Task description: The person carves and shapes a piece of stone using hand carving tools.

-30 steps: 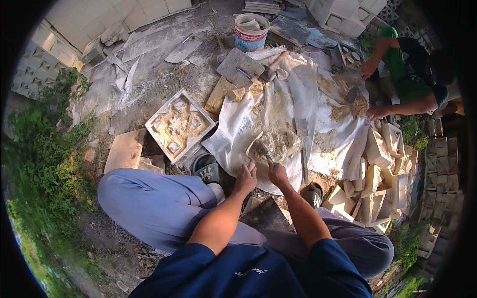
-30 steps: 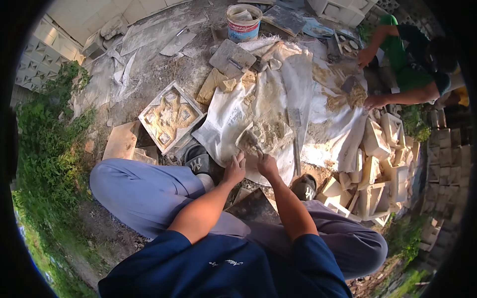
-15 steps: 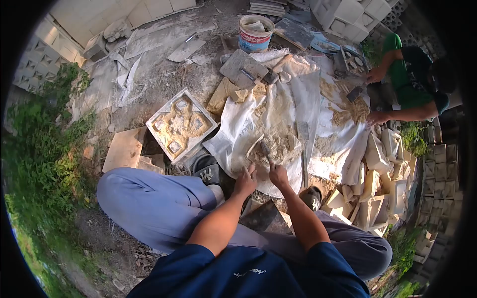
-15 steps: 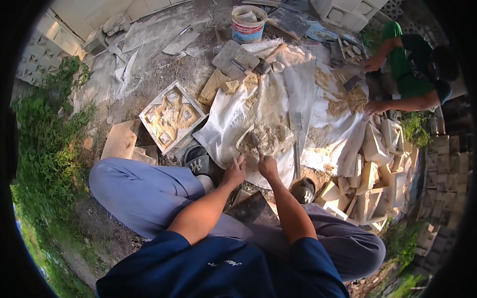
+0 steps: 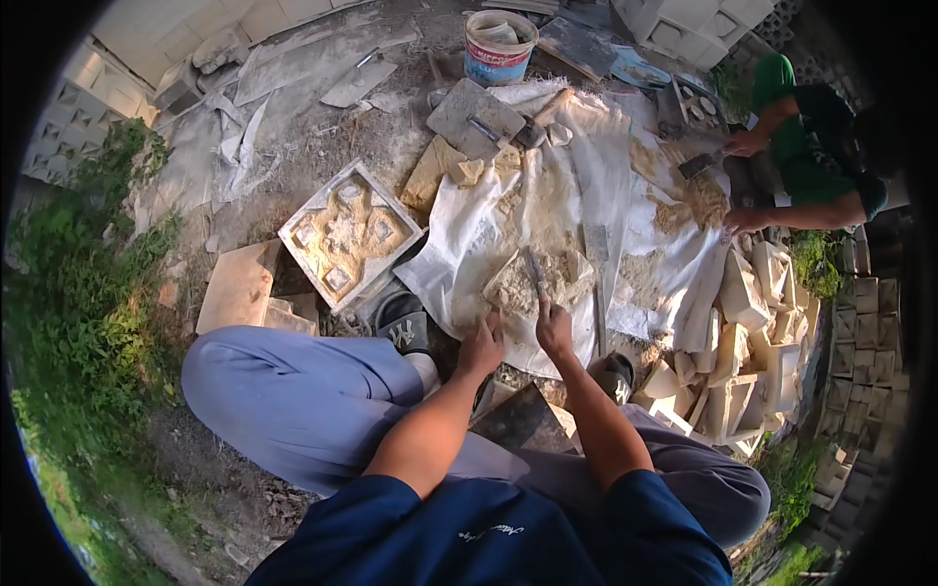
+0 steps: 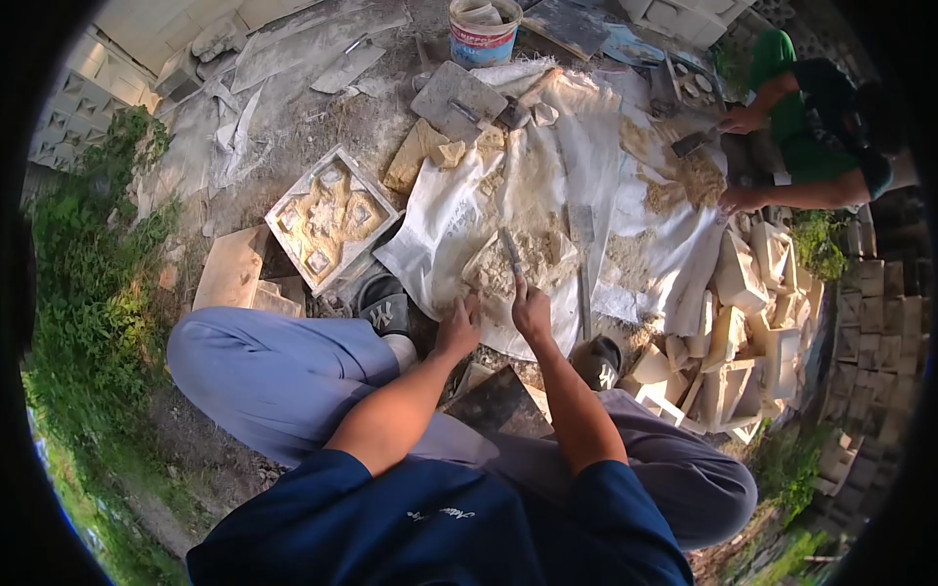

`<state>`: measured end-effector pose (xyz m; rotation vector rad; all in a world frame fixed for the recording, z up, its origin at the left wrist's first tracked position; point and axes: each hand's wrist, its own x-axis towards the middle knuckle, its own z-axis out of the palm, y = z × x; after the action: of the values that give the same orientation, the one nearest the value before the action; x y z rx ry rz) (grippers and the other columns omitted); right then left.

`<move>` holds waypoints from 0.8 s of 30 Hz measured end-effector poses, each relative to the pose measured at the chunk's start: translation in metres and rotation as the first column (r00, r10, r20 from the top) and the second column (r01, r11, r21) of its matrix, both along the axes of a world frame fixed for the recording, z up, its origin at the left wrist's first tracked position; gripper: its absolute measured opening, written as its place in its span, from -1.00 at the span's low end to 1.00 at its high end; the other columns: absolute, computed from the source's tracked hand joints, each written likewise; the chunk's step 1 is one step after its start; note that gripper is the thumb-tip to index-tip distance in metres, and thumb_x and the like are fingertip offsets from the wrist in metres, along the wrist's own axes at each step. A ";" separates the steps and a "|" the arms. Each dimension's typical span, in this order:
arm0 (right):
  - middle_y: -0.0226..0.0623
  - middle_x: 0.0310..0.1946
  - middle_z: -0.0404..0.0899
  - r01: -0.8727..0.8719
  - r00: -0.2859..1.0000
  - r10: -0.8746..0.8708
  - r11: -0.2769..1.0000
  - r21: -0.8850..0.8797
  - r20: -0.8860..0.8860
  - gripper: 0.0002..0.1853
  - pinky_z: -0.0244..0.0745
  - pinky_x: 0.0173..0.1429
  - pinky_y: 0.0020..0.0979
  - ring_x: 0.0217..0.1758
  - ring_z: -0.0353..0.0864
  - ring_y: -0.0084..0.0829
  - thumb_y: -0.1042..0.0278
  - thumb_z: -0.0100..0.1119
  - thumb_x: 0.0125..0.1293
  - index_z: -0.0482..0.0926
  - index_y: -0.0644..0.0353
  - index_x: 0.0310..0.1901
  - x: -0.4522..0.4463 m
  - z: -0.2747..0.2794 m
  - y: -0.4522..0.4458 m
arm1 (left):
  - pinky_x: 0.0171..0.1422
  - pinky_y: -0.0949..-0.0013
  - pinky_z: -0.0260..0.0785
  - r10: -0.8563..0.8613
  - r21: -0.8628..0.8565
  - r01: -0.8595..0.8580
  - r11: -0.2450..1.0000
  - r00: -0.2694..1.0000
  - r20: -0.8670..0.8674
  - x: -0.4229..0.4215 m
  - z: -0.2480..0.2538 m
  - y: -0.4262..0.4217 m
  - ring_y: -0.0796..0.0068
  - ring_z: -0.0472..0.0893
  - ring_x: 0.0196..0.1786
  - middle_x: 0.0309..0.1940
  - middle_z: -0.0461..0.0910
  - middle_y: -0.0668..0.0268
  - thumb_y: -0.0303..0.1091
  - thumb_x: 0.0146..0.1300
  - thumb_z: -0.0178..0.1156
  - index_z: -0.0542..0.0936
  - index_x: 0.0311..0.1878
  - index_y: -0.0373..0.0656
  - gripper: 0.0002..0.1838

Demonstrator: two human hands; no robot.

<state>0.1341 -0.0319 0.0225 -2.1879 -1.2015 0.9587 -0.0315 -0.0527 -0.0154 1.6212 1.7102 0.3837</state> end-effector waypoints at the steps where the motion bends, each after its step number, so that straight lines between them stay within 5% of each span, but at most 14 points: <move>1: 0.36 -0.45 0.54 0.014 1.000 -0.012 0.998 0.056 -0.023 -0.32 0.40 -0.12 0.12 -0.20 0.54 0.35 -0.14 -0.16 0.47 0.59 0.44 -0.43 -0.002 0.000 -0.001 | -0.04 -0.13 0.46 0.005 -0.008 -0.005 1.000 1.000 -0.003 -0.002 -0.001 -0.001 -0.32 0.57 -0.11 -0.15 0.56 -0.26 -0.10 0.35 0.02 0.28 0.15 -0.33 -0.50; 4: 0.38 -0.44 0.53 -0.008 0.998 0.004 0.998 0.068 0.057 -0.33 0.39 -0.09 0.13 -0.18 0.54 0.35 -0.14 -0.16 0.47 0.60 0.44 -0.38 -0.003 -0.024 -0.015 | -0.04 -0.13 0.45 -0.024 -0.026 0.024 0.999 1.000 -0.005 0.000 0.004 0.003 -0.32 0.57 -0.13 -0.16 0.56 -0.25 -0.12 0.35 0.03 0.28 0.17 -0.31 -0.50; 5: 0.41 -0.42 0.52 -0.091 0.993 0.096 0.993 -0.079 0.066 -0.32 0.38 -0.06 0.14 -0.18 0.53 0.35 -0.14 -0.17 0.47 0.61 0.44 -0.37 0.013 -0.077 -0.020 | -0.04 -0.13 0.45 -0.006 -0.048 0.006 0.999 1.000 -0.004 0.001 0.007 0.004 -0.33 0.57 -0.12 -0.17 0.56 -0.25 -0.12 0.35 0.04 0.28 0.15 -0.31 -0.51; 10: 0.41 -0.43 0.52 -0.106 0.993 0.111 0.987 -0.124 0.039 -0.32 0.39 -0.06 0.13 -0.18 0.53 0.35 -0.15 -0.14 0.46 0.61 0.44 -0.43 0.010 -0.012 0.002 | -0.03 -0.13 0.44 -0.024 -0.103 0.027 0.994 0.999 0.027 0.000 0.018 0.004 -0.32 0.56 -0.10 -0.16 0.55 -0.26 -0.10 0.34 0.04 0.31 0.09 -0.32 -0.53; 13: 0.36 -0.43 0.53 0.022 0.999 -0.019 0.998 0.054 -0.046 -0.35 0.40 -0.10 0.12 -0.19 0.53 0.33 -0.10 -0.12 0.46 0.58 0.42 -0.48 -0.001 0.006 0.001 | -0.03 -0.12 0.45 0.002 0.055 -0.003 0.999 1.000 0.029 -0.002 0.007 0.001 -0.31 0.56 -0.10 -0.16 0.55 -0.27 -0.10 0.35 0.04 0.32 0.07 -0.31 -0.54; 17: 0.38 -0.42 0.52 -0.099 0.994 0.102 0.991 -0.088 0.035 -0.38 0.40 -0.09 0.13 -0.20 0.53 0.35 -0.07 -0.12 0.46 0.61 0.40 -0.44 0.005 -0.044 -0.019 | 0.00 -0.12 0.44 0.010 -0.064 -0.009 0.998 1.000 0.013 0.002 0.009 0.005 -0.32 0.56 -0.09 -0.16 0.55 -0.28 -0.09 0.35 0.04 0.33 0.07 -0.33 -0.53; 22: 0.37 -0.46 0.51 -0.137 0.989 0.140 0.989 -0.058 0.043 -0.39 0.39 -0.14 0.13 -0.25 0.53 0.35 -0.06 -0.11 0.46 0.60 0.40 -0.44 0.009 -0.006 0.003 | 0.02 -0.13 0.42 0.011 -0.085 -0.009 0.996 1.000 0.025 0.001 0.010 0.005 -0.33 0.55 -0.06 -0.14 0.54 -0.29 -0.07 0.36 0.03 0.32 0.07 -0.33 -0.52; 24: 0.37 -0.47 0.50 0.003 1.000 -0.003 1.000 0.005 0.007 -0.38 0.38 -0.18 0.13 -0.26 0.52 0.34 -0.06 -0.12 0.47 0.58 0.42 -0.44 0.004 0.006 0.006 | 0.01 -0.14 0.43 0.016 -0.029 -0.015 0.999 1.000 0.023 0.000 0.010 0.003 -0.32 0.56 -0.07 -0.12 0.54 -0.31 -0.10 0.36 0.02 0.32 0.08 -0.33 -0.54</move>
<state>0.1377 -0.0256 0.0288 -2.1907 -1.2029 0.9464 -0.0312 -0.0497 -0.0051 1.5780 1.7041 0.3820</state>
